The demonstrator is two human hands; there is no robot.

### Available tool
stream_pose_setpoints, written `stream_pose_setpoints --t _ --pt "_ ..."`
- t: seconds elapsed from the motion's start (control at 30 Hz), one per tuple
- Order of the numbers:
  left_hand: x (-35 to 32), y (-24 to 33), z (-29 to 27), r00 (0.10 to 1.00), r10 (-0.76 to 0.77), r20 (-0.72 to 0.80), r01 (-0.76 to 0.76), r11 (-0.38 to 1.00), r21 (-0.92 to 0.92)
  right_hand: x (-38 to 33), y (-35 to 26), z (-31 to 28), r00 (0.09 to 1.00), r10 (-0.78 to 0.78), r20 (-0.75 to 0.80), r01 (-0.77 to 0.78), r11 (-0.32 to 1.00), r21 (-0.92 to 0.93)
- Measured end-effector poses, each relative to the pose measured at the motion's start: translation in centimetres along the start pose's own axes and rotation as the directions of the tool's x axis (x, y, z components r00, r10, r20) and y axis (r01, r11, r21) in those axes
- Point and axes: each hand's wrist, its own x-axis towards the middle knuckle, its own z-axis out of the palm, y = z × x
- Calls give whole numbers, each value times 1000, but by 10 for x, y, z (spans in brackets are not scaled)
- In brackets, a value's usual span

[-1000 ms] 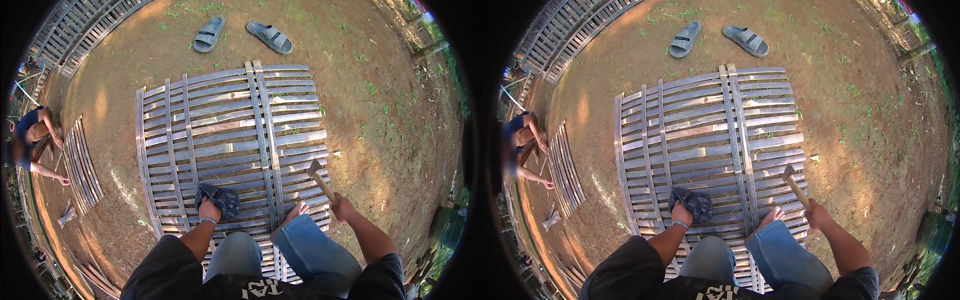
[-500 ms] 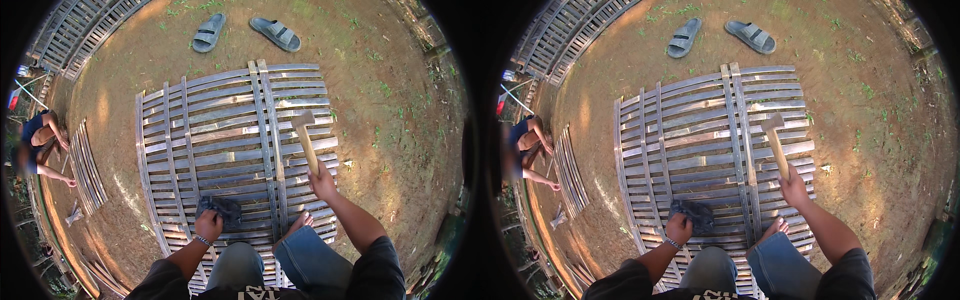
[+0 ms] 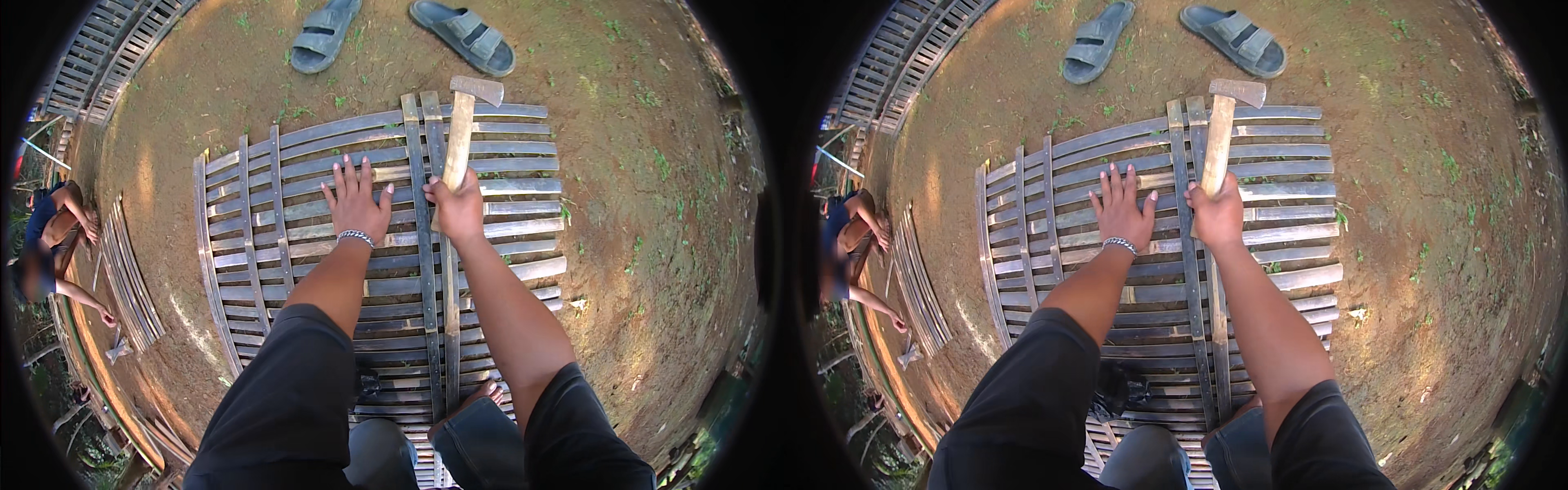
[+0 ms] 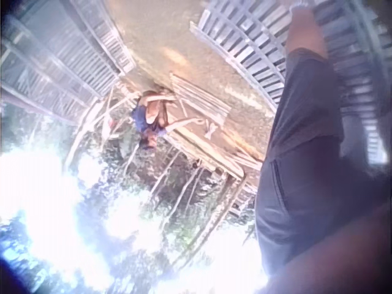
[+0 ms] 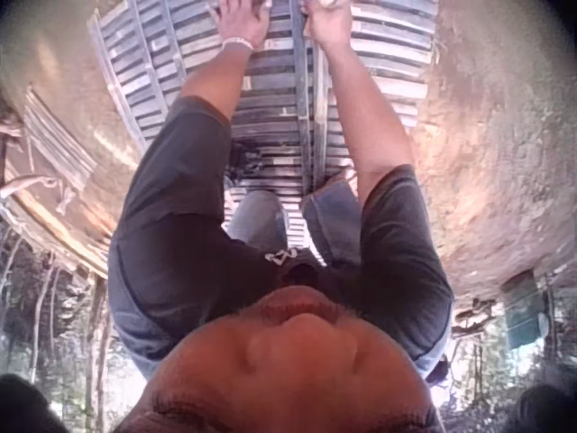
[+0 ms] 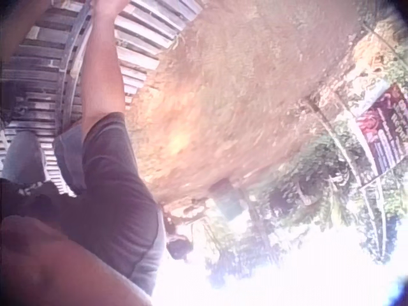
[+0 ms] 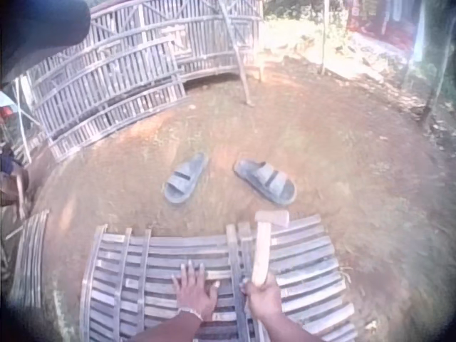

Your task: The person kneels on a wooden slatted structure and uses a hammer to drive nails into the wood, securing the slats together. The person works methodically across the surface, occasionally reaching for nails from a black bag, and finishes by lifting the assembled panel.

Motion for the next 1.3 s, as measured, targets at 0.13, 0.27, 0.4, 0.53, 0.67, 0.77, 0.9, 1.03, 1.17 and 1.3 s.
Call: stream_pose_setpoints --t 0.13,0.27,0.4,0.53,0.67,0.77,0.9,1.03,1.17,1.3 --pt "58 0 5 998 4 59 -4 1000 -6 63 17 22 997 79 -2 -79 996 50" --pt "74 -6 8 993 16 120 -12 1000 -27 74 7 31 983 165 -76 -162 985 53" --pt "85 -9 8 991 11 136 -7 1000 -30 83 -1 38 990 141 -27 -142 988 -65" --pt "82 -11 9 989 23 148 -17 999 -42 76 3 41 998 43 -37 -49 983 -175" --pt "101 -21 2 996 25 89 -20 999 -51 91 -1 61 999 -16 -43 9 990 -139" --pt "78 -14 -2 996 17 88 -14 999 -45 68 3 48 998 -26 -49 15 979 -202" --pt "38 -7 -10 999 30 13 -29 998 -57 32 1 31 993 -93 -75 78 980 -183" --pt "-11 -4 -18 999 33 -27 -34 999 -25 -10 -8 11 998 -52 -26 47 984 -172" --pt "-21 -18 -71 957 -4 292 81 964 -253 -9 -18 -31 980 104 171 -114 992 46" --pt "-156 -35 -154 994 -4 -111 -82 646 -759 -65 -51 -151 931 164 326 -146 986 -78"
